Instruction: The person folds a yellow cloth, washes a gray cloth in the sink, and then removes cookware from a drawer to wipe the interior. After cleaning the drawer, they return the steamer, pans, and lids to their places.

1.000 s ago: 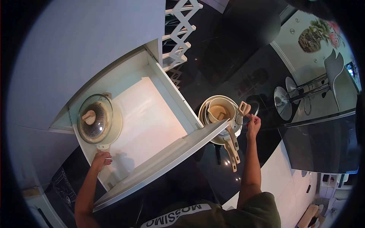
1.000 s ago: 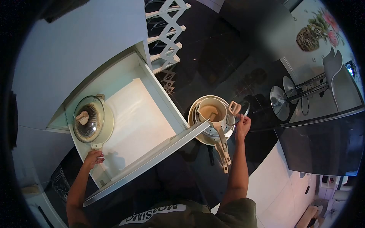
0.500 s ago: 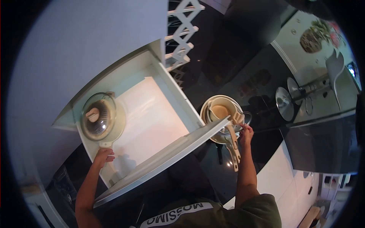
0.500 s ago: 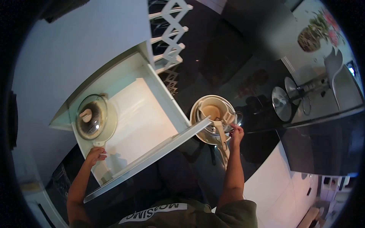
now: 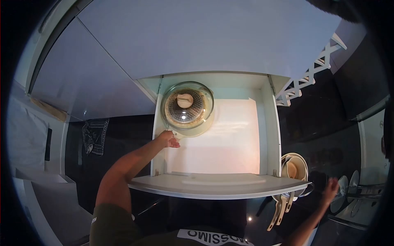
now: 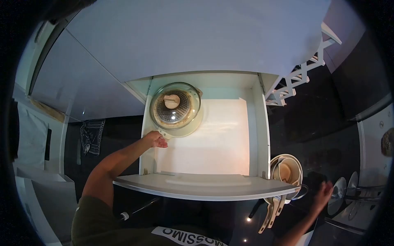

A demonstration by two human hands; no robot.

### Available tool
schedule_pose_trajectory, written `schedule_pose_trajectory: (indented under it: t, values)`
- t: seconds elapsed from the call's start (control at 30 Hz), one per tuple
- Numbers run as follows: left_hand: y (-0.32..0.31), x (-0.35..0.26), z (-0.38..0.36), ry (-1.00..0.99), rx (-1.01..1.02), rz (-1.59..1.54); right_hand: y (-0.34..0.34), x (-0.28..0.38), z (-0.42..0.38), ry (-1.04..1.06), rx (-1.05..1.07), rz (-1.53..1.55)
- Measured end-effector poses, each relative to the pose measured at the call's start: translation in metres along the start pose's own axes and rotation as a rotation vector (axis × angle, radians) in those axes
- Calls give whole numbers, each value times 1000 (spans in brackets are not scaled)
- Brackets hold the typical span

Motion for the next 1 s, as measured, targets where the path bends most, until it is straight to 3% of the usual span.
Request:
schedule_pose_trajectory:
  t: [0.03,0.07,0.1,0.13,0.17,0.23,0.3,0.4,0.47,0.53,0.57,0.63,0.7,0.77,0.9,1.0]
  values:
    - [2,-2,7,-3,-3,-2,-5,81,14,-124,222,108]
    - [6,-3,15,-85,-20,-72,4,122,23,-122,223,112]
    - [8,-2,27,-165,-36,-142,-43,258,3,59,431,174]
    - [14,0,45,-228,-121,-70,-73,302,-5,95,592,215]
    - [15,5,63,-227,-120,-75,-99,336,-12,132,752,256]
    - [8,5,74,-437,2,-555,-167,366,-34,30,1192,257]
    - [-2,3,49,-404,-69,-546,-249,373,-62,-88,1547,310]
    - [-9,-1,33,-363,-152,-549,-383,371,-99,-202,1613,340]
    - [-5,1,34,-356,-169,-563,-461,375,-118,-307,1518,382]
    - [6,1,37,-356,-186,-156,-517,384,-139,-317,1431,332]
    - [11,3,38,-356,-194,-160,-531,388,-147,-342,1336,281]
    - [11,3,35,-368,-170,-69,-527,408,-162,-391,1417,432]
    - [21,3,46,-352,-276,70,-525,418,-172,-450,1491,581]
    - [34,13,89,-386,-182,424,-528,410,-167,-286,1434,486]
    - [16,4,80,-418,-37,124,-525,384,-159,-387,1488,382]
    - [10,-2,80,-389,-185,-18,-513,374,-157,-425,1500,357]
Point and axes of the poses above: each hand's wrist, its own z-axis towards the middle knuckle, its own y-axis out of the back of the hand, x = y × z, the point moved 3 cm from there along z, towards the middle knuckle, and after that the axes turned 1 degree about z, right-handed, at the moved point
